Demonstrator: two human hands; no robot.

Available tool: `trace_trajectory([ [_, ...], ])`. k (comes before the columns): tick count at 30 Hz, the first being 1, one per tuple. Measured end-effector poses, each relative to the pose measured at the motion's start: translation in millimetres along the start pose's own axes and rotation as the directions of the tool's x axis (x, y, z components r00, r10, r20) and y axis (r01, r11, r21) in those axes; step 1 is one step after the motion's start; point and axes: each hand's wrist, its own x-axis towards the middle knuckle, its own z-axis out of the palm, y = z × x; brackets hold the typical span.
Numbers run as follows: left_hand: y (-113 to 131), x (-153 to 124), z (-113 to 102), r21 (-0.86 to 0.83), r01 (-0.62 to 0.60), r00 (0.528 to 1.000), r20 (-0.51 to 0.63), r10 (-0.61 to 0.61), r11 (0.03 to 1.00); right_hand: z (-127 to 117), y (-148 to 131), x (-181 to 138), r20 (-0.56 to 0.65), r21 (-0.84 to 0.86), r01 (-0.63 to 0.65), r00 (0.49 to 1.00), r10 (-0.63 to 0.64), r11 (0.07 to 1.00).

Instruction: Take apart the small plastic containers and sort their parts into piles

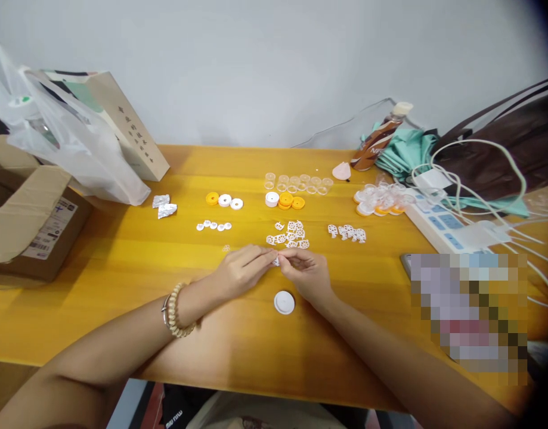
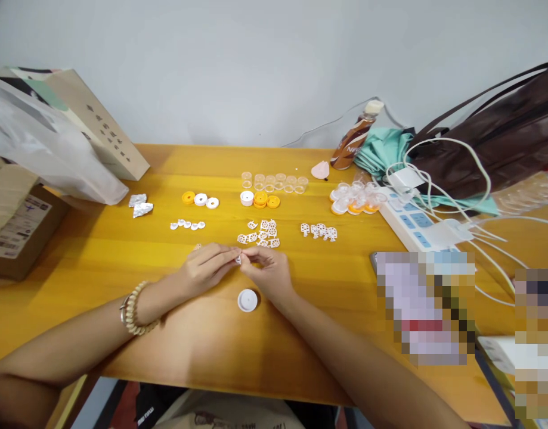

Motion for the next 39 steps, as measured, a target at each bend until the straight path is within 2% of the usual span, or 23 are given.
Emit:
trace_trajectory([
  [6,2,1,-1,-0.051,0.058,0.998,-0.003,-0.058,0.997,-2,-4,2,0.013,0.038,-0.049,0.999,0.048,0.998],
  [12,1,3,-2,-0.164,0.119,0.991,-0.033,-0.126,0.979,3,-5,1,0.049,0.184,-0.021,0.999,0.013,0.983],
  [15,2,4,-2,-0.271,0.201,0.972,-0.064,-0.226,0.941,3,-5,1,0.051,0.201,-0.047,0.998,0.038,0.978],
  [18,1,5,-2,-0.382,0.316,0.932,-0.043,-0.359,0.868,1,-5,1,0.049,0.190,-0.035,0.998,0.026,0.981],
  [21,0,5,-2,-0.481,0.401,0.890,0.002,-0.456,0.780,0,-2,0,0.082,0.120,0.073,0.993,-0.083,0.990],
  [24,1,6,-1,-0.575,0.437,0.856,0.029,-0.517,0.692,0,-1,-2,0.098,-0.052,0.235,0.968,-0.229,0.971],
  [27,4,7,-1,-0.653,0.443,0.832,0.045,-0.552,0.615,-1,-1,-5,0.087,-0.226,0.343,0.939,-0.332,0.912],
  [30,8,10,-2,-0.688,0.440,0.826,0.059,-0.560,0.577,-6,-1,-7,0.121,-0.320,0.423,0.906,-0.406,0.848],
  [33,8,13,-4,-0.716,0.466,0.779,0.053,-0.625,0.520,-13,0,-6,0.142,-0.394,0.499,0.863,-0.486,0.772],
  [36,1,15,-5,-0.738,0.468,0.701,-0.025,-0.713,0.486,-21,-1,2,0.081,-0.469,0.473,0.864,-0.497,0.746],
  [39,-5,15,-1,-0.738,0.464,0.672,-0.068,-0.737,0.491,-27,-2,14,0.021,-0.524,0.369,0.906,-0.422,0.768],
])
